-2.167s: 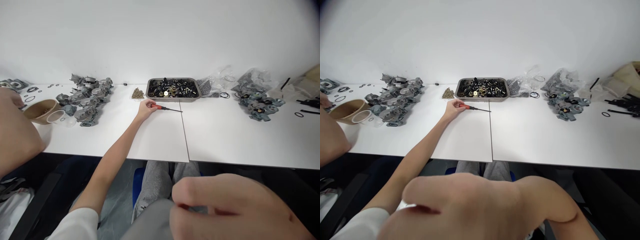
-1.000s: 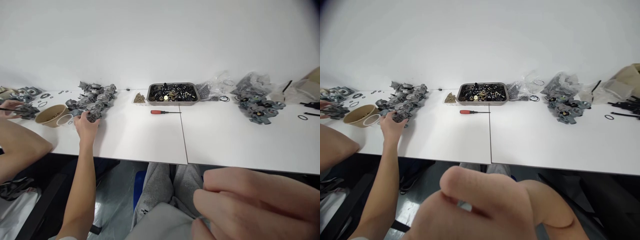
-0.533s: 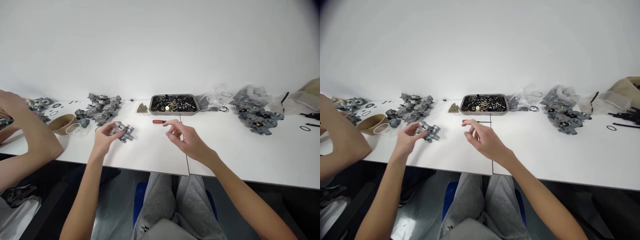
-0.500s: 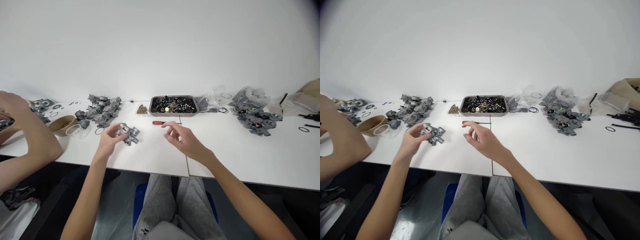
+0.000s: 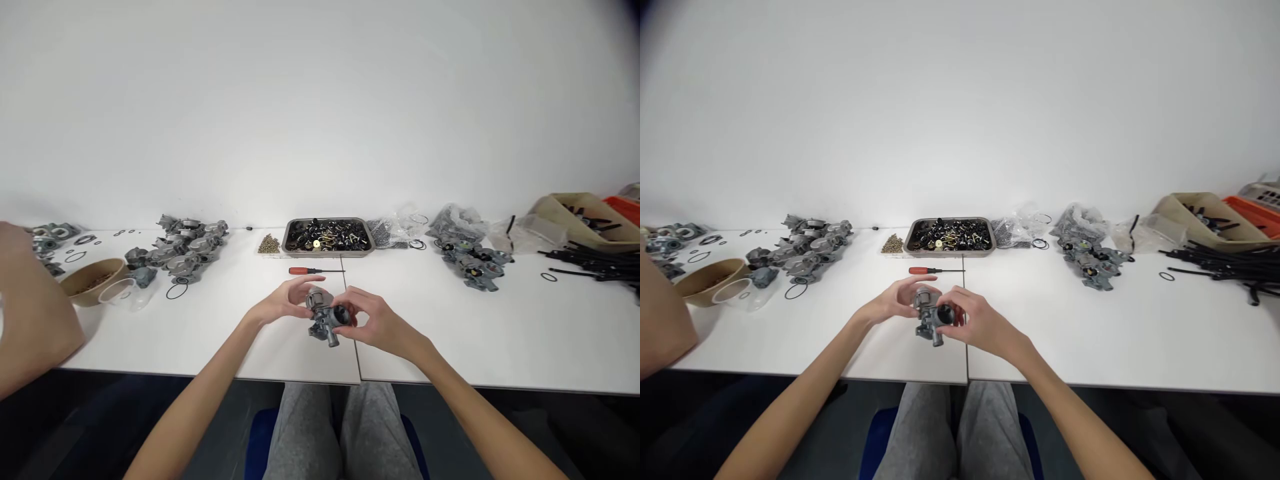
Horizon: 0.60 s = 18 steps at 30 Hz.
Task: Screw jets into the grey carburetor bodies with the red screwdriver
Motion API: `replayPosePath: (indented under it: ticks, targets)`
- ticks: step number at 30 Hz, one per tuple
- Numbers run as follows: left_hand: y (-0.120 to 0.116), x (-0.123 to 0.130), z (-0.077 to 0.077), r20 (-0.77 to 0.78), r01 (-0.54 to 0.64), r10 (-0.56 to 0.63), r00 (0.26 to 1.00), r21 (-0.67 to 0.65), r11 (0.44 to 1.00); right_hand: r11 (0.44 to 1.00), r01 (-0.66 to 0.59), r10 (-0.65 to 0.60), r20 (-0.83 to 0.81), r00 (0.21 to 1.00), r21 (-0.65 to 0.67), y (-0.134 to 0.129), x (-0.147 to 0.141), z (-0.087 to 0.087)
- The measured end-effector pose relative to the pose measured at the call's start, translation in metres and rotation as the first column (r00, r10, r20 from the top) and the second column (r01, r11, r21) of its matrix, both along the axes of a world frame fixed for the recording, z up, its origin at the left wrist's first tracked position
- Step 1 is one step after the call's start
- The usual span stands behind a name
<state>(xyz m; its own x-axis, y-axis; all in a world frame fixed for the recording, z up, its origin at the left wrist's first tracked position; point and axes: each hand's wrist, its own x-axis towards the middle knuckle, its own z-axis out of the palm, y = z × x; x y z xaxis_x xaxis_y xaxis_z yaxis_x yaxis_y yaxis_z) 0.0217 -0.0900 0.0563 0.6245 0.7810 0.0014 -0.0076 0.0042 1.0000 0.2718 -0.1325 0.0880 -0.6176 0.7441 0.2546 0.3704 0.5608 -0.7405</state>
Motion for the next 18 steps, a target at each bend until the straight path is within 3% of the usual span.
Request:
replayPosePath:
  ticks: [3, 5, 7, 10, 14, 16, 18]
  targets:
    - [0.025, 0.0, 0.015, -0.266, -0.003, 0.075, 0.961, 0.258, 0.966, 0.997, 0.07, -0.076, 0.155, 0.985, 0.045, 0.0, 0.007, 0.007]
    - [0.042, 0.001, 0.023, -0.302, -0.037, 0.148, 0.942, 0.346, 0.938, 0.99, 0.104, -0.123, 0.226, 0.966, 0.093, 0.0, 0.007, 0.01]
    - [0.057, 0.004, 0.023, -0.288, -0.146, 0.277, 0.917, 0.405, 0.903, 0.985, 0.118, -0.149, 0.278, 0.949, 0.124, -0.001, 0.005, 0.012]
    - [0.077, 0.009, 0.004, -0.233, -0.316, 0.507, 0.83, 0.552, 0.772, 0.985, 0.109, -0.15, 0.347, 0.926, 0.136, -0.001, 0.001, 0.011]
    - [0.09, 0.01, -0.037, -0.089, -0.33, 0.612, 0.786, 0.776, 0.537, 0.992, 0.072, -0.11, 0.426, 0.898, 0.106, -0.003, -0.007, 0.003]
    - [0.092, 0.007, -0.052, -0.059, -0.323, 0.62, 0.782, 0.813, 0.484, 0.993, 0.064, -0.101, 0.457, 0.884, 0.095, -0.005, -0.01, -0.002]
    - [0.092, 0.004, -0.06, -0.059, -0.312, 0.618, 0.784, 0.823, 0.475, 0.993, 0.068, -0.104, 0.485, 0.868, 0.092, -0.007, -0.011, -0.004]
